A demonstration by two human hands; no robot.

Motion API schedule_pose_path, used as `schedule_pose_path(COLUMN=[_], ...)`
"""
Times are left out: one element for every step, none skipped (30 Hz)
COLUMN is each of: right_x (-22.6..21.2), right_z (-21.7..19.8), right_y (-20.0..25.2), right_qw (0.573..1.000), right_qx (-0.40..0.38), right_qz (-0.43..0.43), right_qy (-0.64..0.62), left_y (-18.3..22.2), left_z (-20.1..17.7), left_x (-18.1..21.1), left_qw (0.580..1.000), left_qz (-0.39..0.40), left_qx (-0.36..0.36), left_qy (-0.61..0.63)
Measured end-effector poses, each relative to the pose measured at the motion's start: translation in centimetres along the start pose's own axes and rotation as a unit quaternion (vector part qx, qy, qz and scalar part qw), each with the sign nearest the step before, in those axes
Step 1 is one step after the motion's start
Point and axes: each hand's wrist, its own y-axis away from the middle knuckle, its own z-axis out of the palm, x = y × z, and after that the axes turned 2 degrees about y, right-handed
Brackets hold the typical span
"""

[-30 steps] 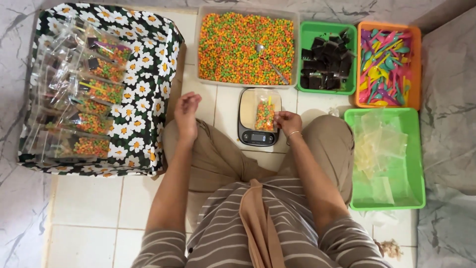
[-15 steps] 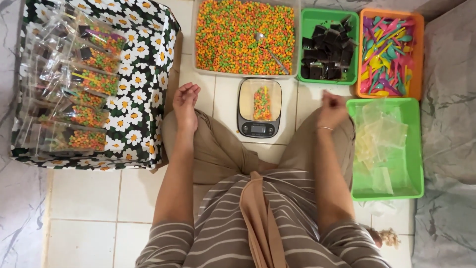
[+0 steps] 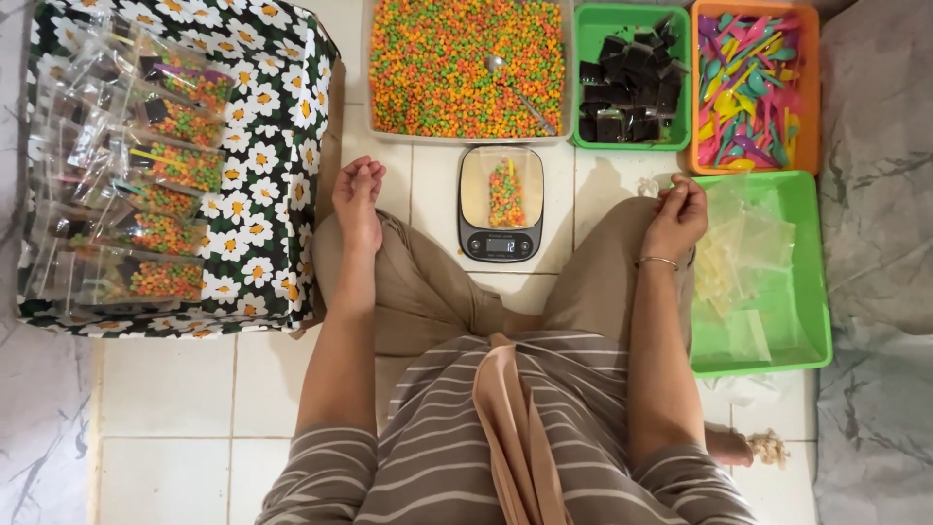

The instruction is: Filling small plastic bags with colorful grains, weighing them on a scale, and adding decorative sticks and ties.

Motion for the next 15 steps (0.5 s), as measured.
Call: schedule_pose_path(right_x=[0.1,0.1,0.2,0.0,-0.1,-0.3,-0.6,-0.8,-1.1,-0.6,-0.1,0.3,-0.1,-0.5,-1.0], right_z=[-0.2,-0.3,-0.4,-0.4,-0.3,-0.2,0.0,0.3,0.6,0.7,0.8,0.9,1.2,1.4,1.6], right_y=[0.0,0.0,0.0,0.1,0.2,0.3,0.5,0.7,0.8,0.6,0.4,0.2,0.3,0.5,0.6], right_qw=[1.0,1.0,1.0,1.0,1.0,0.999,0.999,0.998,0.996,0.996,0.991,0.984,0.984,0.98,0.975], right_qx=[0.001,-0.006,-0.012,-0.011,-0.023,-0.034,-0.033,-0.042,-0.05,-0.051,-0.074,-0.096,-0.096,-0.11,-0.123], right_qz=[0.001,-0.002,-0.005,-0.005,-0.008,-0.012,-0.013,-0.018,-0.023,-0.024,-0.04,-0.055,-0.056,-0.053,-0.05], right_qy=[0.0,0.001,0.002,0.001,0.018,0.034,0.034,0.049,0.063,0.062,0.101,0.14,0.139,0.158,0.176], left_y=[0.1,0.2,0.2,0.3,0.4,0.4,0.4,0.5,0.6,1.7,2.9,4.1,4.5,4.8,5.2], left_z=[0.2,0.3,0.4,0.4,0.4,0.4,0.5,0.5,0.5,1.8,3.2,4.5,5.2,6.0,6.8], left_x=[0.1,0.3,0.5,0.5,0.5,0.5,0.3,0.0,-0.2,1.0,2.1,3.2,2.5,1.8,1.1], left_qw=[1.0,1.0,1.0,1.0,1.0,1.0,1.0,0.994,0.981,0.981,0.921,0.82,0.82,0.816,0.809], left_qz=[-0.001,-0.002,-0.004,-0.003,-0.005,-0.007,-0.006,0.028,0.062,0.064,0.142,0.213,0.214,0.184,0.153], left_qx=[0.0,-0.001,-0.001,-0.002,-0.001,0.0,-0.001,-0.001,-0.001,0.0,-0.038,-0.075,-0.074,-0.122,-0.169], left_qy=[-0.001,-0.006,-0.011,-0.011,-0.018,-0.024,-0.024,-0.103,-0.182,-0.181,-0.361,-0.526,-0.526,-0.535,-0.542])
